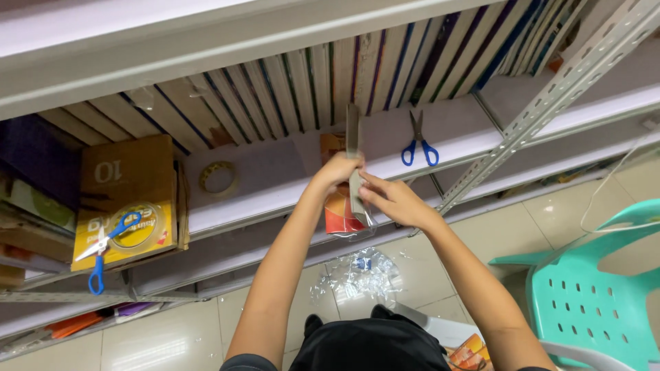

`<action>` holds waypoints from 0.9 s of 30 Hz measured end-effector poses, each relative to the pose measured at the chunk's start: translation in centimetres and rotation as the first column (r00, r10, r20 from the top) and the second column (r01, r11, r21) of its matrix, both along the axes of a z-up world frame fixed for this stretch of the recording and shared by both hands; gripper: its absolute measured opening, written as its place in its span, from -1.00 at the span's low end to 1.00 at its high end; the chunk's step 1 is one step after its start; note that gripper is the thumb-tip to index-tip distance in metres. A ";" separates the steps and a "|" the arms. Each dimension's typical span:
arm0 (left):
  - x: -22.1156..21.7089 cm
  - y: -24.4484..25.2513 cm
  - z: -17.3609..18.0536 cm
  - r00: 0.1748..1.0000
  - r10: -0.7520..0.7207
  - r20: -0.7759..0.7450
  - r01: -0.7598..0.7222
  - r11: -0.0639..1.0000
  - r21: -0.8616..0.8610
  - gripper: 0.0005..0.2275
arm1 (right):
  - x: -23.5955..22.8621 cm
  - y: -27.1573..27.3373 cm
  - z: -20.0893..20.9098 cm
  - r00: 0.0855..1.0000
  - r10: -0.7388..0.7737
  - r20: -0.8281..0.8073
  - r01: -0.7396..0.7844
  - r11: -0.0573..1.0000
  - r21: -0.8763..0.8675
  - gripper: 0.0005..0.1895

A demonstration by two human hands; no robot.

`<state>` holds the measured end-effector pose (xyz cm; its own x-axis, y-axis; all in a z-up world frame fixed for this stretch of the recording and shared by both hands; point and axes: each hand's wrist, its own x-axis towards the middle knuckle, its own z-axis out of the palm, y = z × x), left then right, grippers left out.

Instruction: The person takes a book from a shelf, opens it, and applies clear adhesive tape to the top and bottom edges of the open pages. They smooth the tape down with their fingers, close the book, and place it back on the shelf. They repeat this process with a second book.

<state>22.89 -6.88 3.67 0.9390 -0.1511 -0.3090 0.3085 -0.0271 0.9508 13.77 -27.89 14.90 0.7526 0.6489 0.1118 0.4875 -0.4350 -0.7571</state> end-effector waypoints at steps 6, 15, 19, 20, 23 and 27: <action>-3.4 1.6 4.0 0.995 -0.011 -0.101 0.012 1.000 0.009 -0.66 | 2.0 -1.1 -5.4 0.851 -0.044 -0.523 0.203 0.947 0.251 -0.37; -4.7 2.9 2.6 0.994 -0.040 -0.097 0.030 0.994 -0.101 -0.51 | 3.8 -1.8 -7.3 0.549 0.014 -0.836 0.499 0.797 0.341 -0.25; -4.3 3.0 2.2 0.995 -0.039 -0.087 0.035 0.998 -0.050 -0.49 | 4.1 -1.6 -6.9 0.533 0.027 -0.846 0.502 0.795 0.342 -0.21; -4.6 2.8 3.0 0.993 -0.034 -0.115 0.029 0.999 -0.039 -0.48 | 4.1 -1.5 -6.7 0.535 0.020 -0.844 0.500 0.798 0.336 -0.19; -5.0 2.7 4.3 0.986 -0.024 -0.164 0.020 0.999 -0.026 -0.48 | 4.5 -1.5 -6.7 0.534 0.028 -0.845 0.494 0.800 0.339 -0.18; -4.8 2.9 3.3 0.989 -0.004 -0.145 0.003 1.000 -0.005 -0.49 | 4.6 -1.5 -7.0 0.515 0.041 -0.856 0.528 0.771 0.355 -0.20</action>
